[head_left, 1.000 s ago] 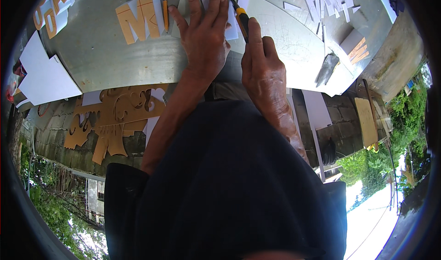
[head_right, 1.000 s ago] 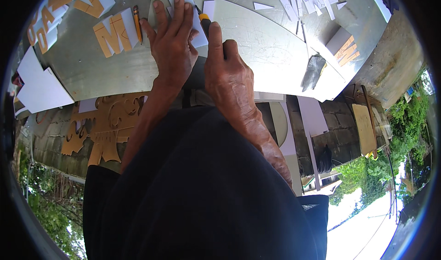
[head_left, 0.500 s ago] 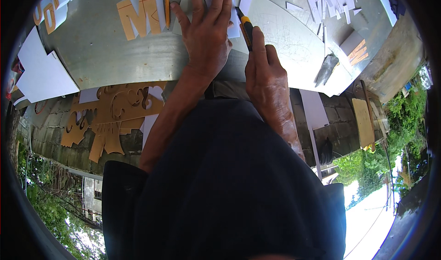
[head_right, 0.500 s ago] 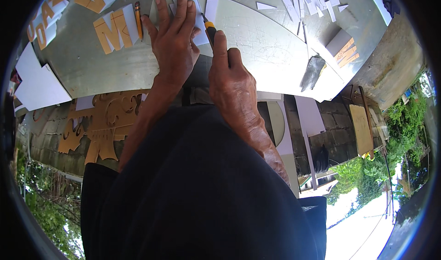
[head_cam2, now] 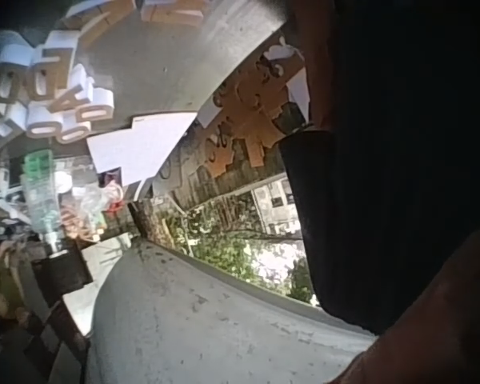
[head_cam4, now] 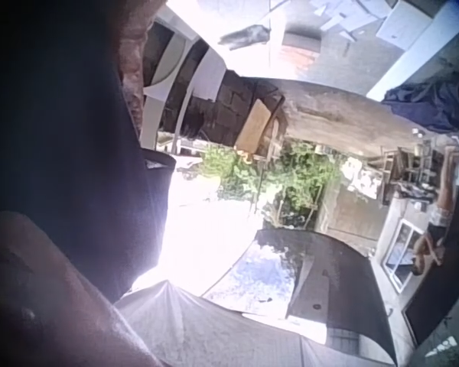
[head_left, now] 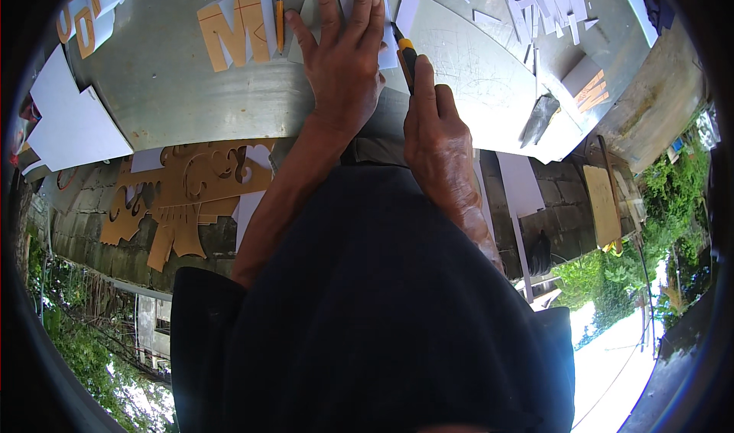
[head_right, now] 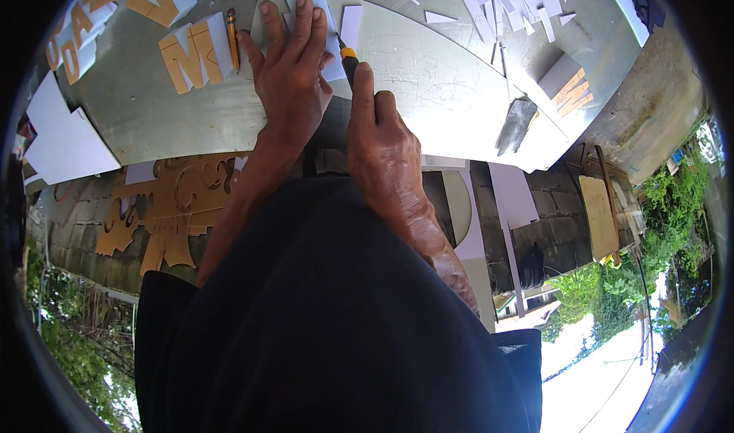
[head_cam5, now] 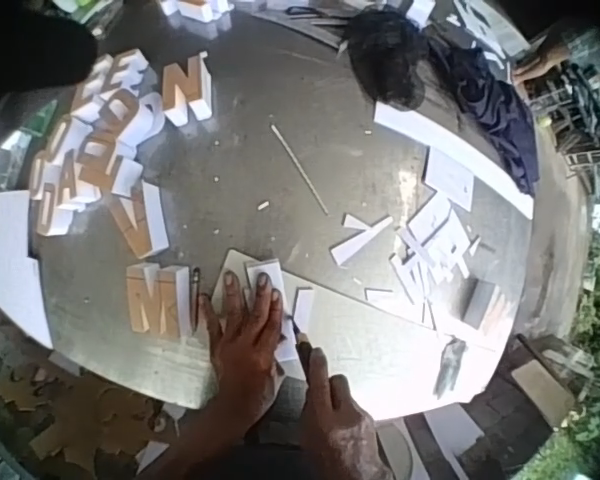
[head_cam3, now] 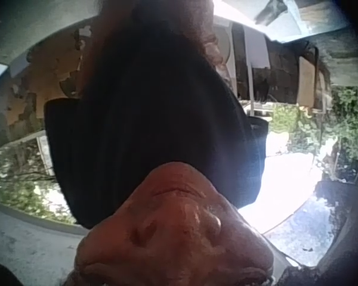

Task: Cutting and assembling 3D foam letters for signs.

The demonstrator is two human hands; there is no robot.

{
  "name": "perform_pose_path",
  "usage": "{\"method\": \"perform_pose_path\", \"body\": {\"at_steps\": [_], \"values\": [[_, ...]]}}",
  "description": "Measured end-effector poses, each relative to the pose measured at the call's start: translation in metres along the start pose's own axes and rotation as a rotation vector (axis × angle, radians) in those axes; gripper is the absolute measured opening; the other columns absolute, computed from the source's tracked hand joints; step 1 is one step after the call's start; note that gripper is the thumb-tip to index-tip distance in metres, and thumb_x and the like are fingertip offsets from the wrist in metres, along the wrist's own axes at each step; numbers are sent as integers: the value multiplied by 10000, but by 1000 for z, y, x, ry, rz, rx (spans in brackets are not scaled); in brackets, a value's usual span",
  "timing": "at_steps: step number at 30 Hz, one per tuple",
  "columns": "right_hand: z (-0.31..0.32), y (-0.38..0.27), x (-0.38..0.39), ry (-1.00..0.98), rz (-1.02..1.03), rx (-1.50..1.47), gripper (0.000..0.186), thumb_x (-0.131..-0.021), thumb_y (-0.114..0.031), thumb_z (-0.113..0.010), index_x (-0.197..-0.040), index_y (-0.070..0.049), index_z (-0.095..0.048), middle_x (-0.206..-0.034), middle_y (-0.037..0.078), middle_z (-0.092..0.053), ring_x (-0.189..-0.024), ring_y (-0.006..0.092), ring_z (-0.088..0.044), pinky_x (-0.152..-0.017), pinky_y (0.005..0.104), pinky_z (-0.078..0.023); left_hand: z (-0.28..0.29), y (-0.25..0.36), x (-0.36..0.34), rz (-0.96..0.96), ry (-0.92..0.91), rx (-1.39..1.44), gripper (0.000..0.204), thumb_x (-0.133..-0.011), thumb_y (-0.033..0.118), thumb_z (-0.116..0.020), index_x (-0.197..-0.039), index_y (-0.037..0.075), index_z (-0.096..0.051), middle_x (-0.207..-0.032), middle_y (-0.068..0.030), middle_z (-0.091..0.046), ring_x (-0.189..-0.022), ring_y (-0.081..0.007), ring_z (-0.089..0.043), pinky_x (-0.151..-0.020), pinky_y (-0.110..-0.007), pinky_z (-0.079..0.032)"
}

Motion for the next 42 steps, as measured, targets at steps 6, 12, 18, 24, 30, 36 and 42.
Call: {"method": "perform_pose_path", "body": {"at_steps": [6, 12, 18, 24, 30, 36, 42], "values": [[1, 1, 2, -19, -20, 5, 691, -876, 56, -601, -1511, 54, -328, -956, 192, -557, -717, 379, -675, -582, 476, -558, 0, 0, 0, 2, -10, -3, 751, -708, 63, -857, -1408, 107, -588, -1557, -32, -483, -1513, -387, -290, -1149, -732, -149], [4, -2, -1, -39, -18, 8, 669, -879, 58, -596, -1495, 67, -338, -940, 196, -558, -719, 380, -682, -581, 475, -562, 1, 0, -1, 7, -20, 2, 778, -693, 66, -864, -1416, 113, -581, -1571, -26, -464, -1516, -389, -281, -1147, -732, -161], [4, -3, 1, -71, -44, 17, 665, -887, 52, -592, -1497, 81, -328, -956, 210, -569, -740, 385, -695, -593, 477, -574, 0, 1, -1, 0, -25, -7, 761, -707, 72, -853, -1416, 109, -580, -1573, -28, -462, -1514, -398, -279, -1141, -737, -174], [7, -6, -2, -82, -52, 17, 643, -901, 48, -579, -1492, 93, -330, -974, 218, -576, -753, 382, -697, -606, 479, -579, 2, 2, -3, -9, -5, -8, 740, -720, 69, -842, -1412, 99, -581, -1570, -35, -464, -1506, -407, -294, -1136, -739, -180], [7, -10, 0, -109, -63, 71, 630, -900, 52, -568, -1481, 109, -330, -968, 227, -576, -752, 390, -697, -611, 475, -581, 0, 0, -1, 12, -14, -4, 742, -711, 79, -849, -1405, 92, -584, -1563, -40, -474, -1503, -415, -296, -1134, -741, -181], [11, -15, -6, -136, -54, 138, 605, -883, 59, -563, -1444, 132, -349, -962, 232, -585, -739, 388, -706, -613, 473, -581, -3, -1, -3, 3, 4, -30, 748, -703, 87, -855, -1401, 99, -586, -1565, -29, -471, -1501, -412, -301, -1135, -740, -182], [23, -9, -18, -115, -132, 32, 482, -981, -54, -541, -1449, -5, -433, -878, 236, -653, -715, 432, -692, -662, 514, -545, 2, 1, -3, 18, -27, 6, 774, -682, 85, -869, -1402, 104, -587, -1564, -23, -472, -1495, -412, -312, -1129, -741, -194]]}}
Point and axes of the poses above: each hand's wrist, its own x-axis away from the middle knuckle, its own z-axis out of the back of the hand, y = z × x, the point moved 7 cm from there along -x, towards the middle knuckle
